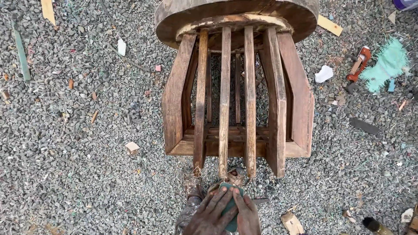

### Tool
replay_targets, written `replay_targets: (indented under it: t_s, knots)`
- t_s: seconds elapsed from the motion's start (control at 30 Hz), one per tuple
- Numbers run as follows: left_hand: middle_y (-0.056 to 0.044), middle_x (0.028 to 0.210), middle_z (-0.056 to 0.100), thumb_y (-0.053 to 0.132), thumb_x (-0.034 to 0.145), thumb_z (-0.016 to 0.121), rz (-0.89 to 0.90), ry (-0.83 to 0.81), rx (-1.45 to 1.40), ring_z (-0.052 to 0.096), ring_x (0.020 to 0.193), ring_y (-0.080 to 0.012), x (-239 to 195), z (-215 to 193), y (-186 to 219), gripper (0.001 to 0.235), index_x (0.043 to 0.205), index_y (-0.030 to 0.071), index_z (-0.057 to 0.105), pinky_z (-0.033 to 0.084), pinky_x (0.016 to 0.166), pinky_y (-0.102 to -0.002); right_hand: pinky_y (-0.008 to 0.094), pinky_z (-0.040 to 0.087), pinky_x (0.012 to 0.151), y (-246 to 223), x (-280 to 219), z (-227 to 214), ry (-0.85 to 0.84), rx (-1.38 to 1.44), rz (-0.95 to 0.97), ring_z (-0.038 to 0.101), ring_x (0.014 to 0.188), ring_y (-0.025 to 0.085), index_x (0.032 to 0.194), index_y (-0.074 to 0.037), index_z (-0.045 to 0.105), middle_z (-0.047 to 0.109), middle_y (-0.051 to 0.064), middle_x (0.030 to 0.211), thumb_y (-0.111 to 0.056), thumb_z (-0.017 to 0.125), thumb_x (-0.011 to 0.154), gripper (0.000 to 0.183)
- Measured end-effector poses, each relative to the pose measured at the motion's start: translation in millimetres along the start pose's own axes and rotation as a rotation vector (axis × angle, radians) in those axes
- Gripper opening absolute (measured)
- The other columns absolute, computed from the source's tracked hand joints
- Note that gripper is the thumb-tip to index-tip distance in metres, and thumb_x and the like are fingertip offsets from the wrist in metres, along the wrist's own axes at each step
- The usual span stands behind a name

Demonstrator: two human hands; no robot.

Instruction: The person sands the vertical slats and frame of a wooden stool using a sanding block. They work on the legs and the underside of the seat, rotating the stool to access different sides.

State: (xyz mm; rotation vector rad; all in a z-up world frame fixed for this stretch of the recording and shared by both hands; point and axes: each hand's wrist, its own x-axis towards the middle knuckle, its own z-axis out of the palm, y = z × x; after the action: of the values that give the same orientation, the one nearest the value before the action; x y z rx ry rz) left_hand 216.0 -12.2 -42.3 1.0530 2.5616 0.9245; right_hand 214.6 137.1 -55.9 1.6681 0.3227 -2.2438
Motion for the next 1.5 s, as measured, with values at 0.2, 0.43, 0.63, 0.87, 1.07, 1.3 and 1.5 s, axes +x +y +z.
replay_targets:
  t_s: [0.2, 0.43, 0.63, 0.87, 1.07, 1.3, 1.5]
  knots:
    - [-0.011, 0.166, 0.042, 0.052, 0.094, 0.055, -0.581, 0.159, -0.769, 0.039, 0.152, -0.0313, 29, -18, 14, 0.069, 0.155, 0.019, 0.047, 0.030, 0.119, -0.060, 0.046, 0.060, 0.104, -11, -26, 22, 0.371, -0.987, -0.481, 0.061, 0.125, 0.027, 0.126, -0.010, 0.076, 0.060, 0.009, 0.138, -0.045, 0.052, 0.094, 0.053]
    - [0.000, 0.129, 0.065, 0.056, 0.087, 0.068, -1.476, 0.077, -0.846, 0.066, 0.116, -0.0186, 63, -6, 9, 0.061, 0.139, 0.025, 0.062, 0.058, 0.099, -0.040, 0.035, 0.065, 0.093, -32, -38, 40, 0.117, -1.546, -0.450, 0.073, 0.123, 0.017, 0.130, -0.033, 0.071, 0.074, -0.005, 0.140, -0.052, 0.057, 0.087, 0.049]
    - [-0.001, 0.117, 0.065, 0.047, 0.096, 0.060, -1.197, 0.556, -0.669, 0.075, 0.103, -0.0186, 74, 26, -3, 0.035, 0.112, 0.020, 0.077, 0.072, 0.072, -0.035, 0.043, 0.070, 0.072, -76, -7, 55, -0.064, -1.810, -1.188, 0.079, 0.097, 0.018, 0.138, -0.027, 0.055, 0.071, -0.005, 0.130, -0.050, 0.058, 0.090, 0.052]
    - [-0.009, 0.120, 0.063, 0.048, 0.101, 0.051, -1.289, 0.499, -0.631, 0.080, 0.092, -0.0223, 86, 51, -2, 0.043, 0.124, 0.014, 0.064, 0.079, 0.064, -0.037, 0.046, 0.027, 0.128, -103, 44, 116, -0.285, -2.062, -1.813, 0.035, 0.155, 0.025, 0.159, -0.011, 0.039, 0.041, 0.008, 0.165, -0.032, 0.039, 0.110, 0.053]
    - [-0.010, 0.116, 0.064, 0.035, 0.097, 0.067, -1.281, 0.641, -0.620, 0.076, 0.090, -0.0186, 104, 49, -15, 0.031, 0.111, 0.009, 0.076, 0.080, 0.057, -0.029, 0.038, 0.023, 0.130, -99, 50, 111, -0.145, -2.196, -1.903, 0.028, 0.158, 0.018, 0.162, -0.011, 0.035, 0.033, 0.004, 0.169, -0.038, 0.035, 0.113, 0.056]
    - [-0.009, 0.102, 0.063, 0.052, 0.098, 0.059, -1.135, 0.541, -0.336, 0.076, 0.076, -0.0216, 89, 68, -16, 0.040, 0.109, 0.014, 0.067, 0.077, 0.044, -0.039, 0.034, 0.008, 0.130, -96, 46, 113, -0.024, -2.389, -1.740, 0.014, 0.160, 0.014, 0.166, -0.017, 0.018, 0.021, 0.000, 0.172, -0.045, 0.022, 0.111, 0.062]
    - [-0.017, 0.158, 0.048, 0.055, 0.102, 0.049, -1.322, 0.299, -0.401, 0.041, 0.154, -0.0348, 93, 62, -18, 0.062, 0.143, 0.009, 0.059, 0.064, 0.099, -0.053, 0.038, 0.018, 0.128, -94, 40, 114, -0.106, -2.257, -1.752, 0.028, 0.156, 0.018, 0.164, -0.017, 0.026, 0.038, 0.003, 0.166, -0.042, 0.033, 0.111, 0.059]
